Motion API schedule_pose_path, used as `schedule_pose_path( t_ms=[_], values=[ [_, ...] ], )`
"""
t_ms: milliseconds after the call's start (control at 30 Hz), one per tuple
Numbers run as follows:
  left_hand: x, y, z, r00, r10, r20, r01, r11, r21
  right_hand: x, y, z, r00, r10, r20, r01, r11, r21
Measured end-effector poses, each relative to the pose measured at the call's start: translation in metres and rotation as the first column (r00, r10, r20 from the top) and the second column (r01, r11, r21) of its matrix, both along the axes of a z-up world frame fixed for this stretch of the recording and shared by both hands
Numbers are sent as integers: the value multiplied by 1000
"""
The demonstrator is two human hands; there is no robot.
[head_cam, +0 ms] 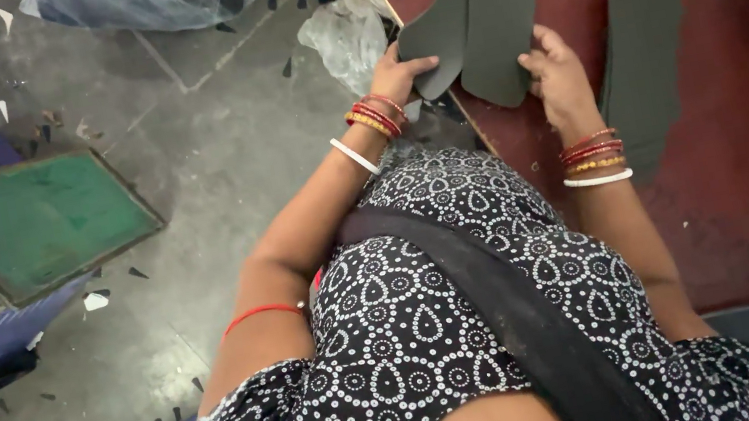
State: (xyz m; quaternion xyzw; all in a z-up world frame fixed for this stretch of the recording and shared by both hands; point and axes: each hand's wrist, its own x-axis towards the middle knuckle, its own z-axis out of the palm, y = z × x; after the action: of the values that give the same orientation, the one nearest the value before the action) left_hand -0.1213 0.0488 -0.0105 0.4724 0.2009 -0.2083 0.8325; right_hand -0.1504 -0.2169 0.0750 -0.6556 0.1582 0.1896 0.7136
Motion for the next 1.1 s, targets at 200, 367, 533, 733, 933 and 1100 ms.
schedule_pose_path(
  t_ms=[200,367,533,733,933,1100],
  values=[
    [5,5,-13,998,-36,43,38,998,-43,17,-30,-17,931,-4,364,102,963,-251],
    [23,12,-57,945,-149,290,121,986,113,68,-67,75,813,170,556,140,872,-470],
    [28,15,-25,961,-153,229,139,988,74,118,-8,108,587,745,316,-156,487,-859],
    [27,21,49,951,-187,-246,112,951,-289,156,34,38,286,958,28,-372,138,-918],
    [18,20,18,921,-369,127,269,836,478,144,33,76,279,940,194,-302,278,-912],
    [29,17,5,802,-486,349,168,743,648,130,4,92,393,888,239,-208,339,-918]
  ],
)
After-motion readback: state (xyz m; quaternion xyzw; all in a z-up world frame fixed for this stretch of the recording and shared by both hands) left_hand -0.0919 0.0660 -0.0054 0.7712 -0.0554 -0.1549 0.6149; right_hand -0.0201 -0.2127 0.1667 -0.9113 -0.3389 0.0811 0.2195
